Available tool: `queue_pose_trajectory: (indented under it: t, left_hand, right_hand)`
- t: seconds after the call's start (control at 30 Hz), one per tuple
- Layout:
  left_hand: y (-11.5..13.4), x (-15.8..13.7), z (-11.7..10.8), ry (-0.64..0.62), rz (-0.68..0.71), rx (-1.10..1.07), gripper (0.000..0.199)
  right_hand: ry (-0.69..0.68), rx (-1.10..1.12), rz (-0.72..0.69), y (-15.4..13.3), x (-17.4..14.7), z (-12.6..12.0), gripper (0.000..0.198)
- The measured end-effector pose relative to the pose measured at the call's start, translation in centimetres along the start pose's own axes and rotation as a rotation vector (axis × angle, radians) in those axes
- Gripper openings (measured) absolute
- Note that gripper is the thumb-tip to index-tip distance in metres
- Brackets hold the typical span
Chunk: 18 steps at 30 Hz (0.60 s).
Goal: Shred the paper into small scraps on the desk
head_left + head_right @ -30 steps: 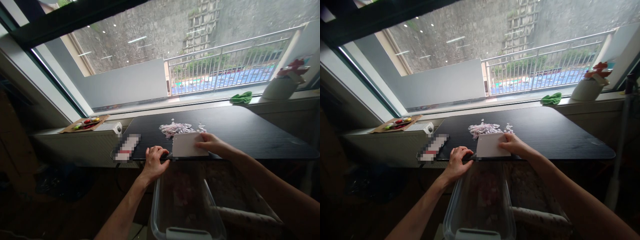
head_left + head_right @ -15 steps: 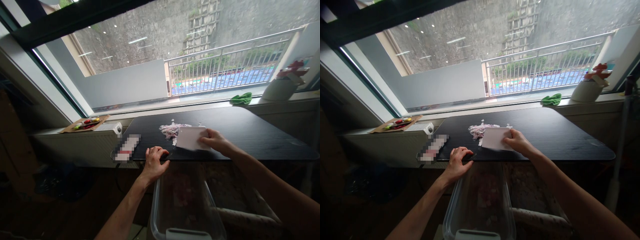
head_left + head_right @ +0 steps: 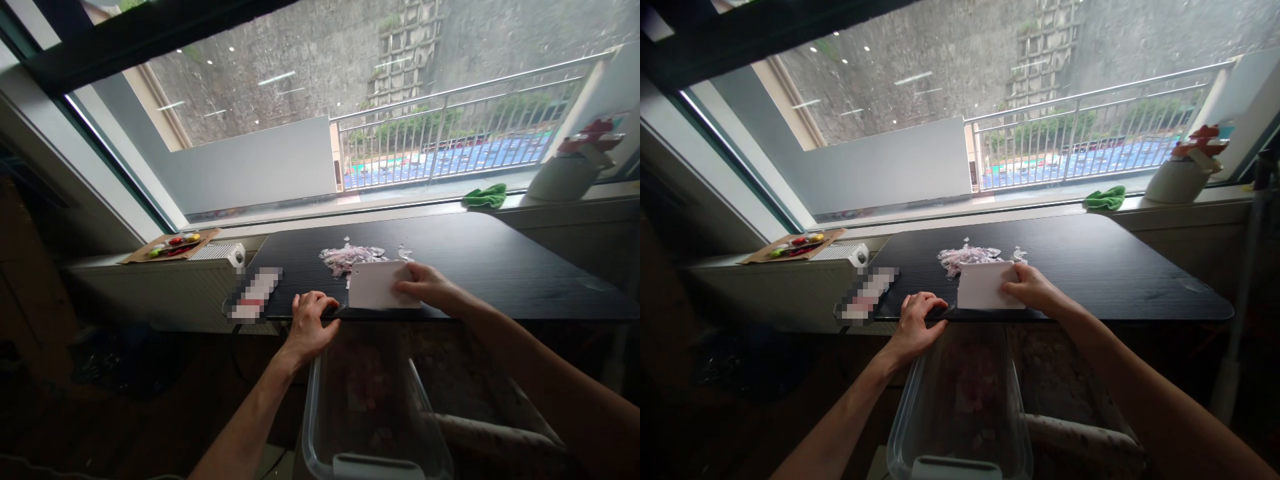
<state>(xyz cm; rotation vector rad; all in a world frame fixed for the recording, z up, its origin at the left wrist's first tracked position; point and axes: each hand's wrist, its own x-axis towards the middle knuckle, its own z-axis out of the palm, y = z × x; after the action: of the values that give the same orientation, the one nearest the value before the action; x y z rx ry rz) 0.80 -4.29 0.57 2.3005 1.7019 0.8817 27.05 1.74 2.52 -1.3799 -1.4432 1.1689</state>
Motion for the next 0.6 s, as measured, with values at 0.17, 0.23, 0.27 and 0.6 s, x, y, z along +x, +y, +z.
queue_pose_trajectory:
  t: [0.17,0.23,0.27,0.6]
  left_hand:
    - [0.00,-0.01,0.00,0.005,-0.001,-0.003,0.022]
    - [0.02,-0.01,-0.02,0.001,-0.003,-0.006,0.023]
    - [0.04,0.00,-0.04,-0.002,-0.005,-0.006,0.023]
    - [0.12,-0.02,-0.09,-0.019,-0.023,-0.012,0.022]
  right_hand:
    - [0.001,0.010,0.004,0.34,-0.23,-0.39,0.023]
    - [-0.001,0.010,0.012,0.16,-0.34,-0.48,0.023]
    - [-0.010,0.012,0.014,0.09,-0.38,-0.45,0.023]
    - [-0.067,0.051,0.008,0.13,-0.53,-0.03,0.023]
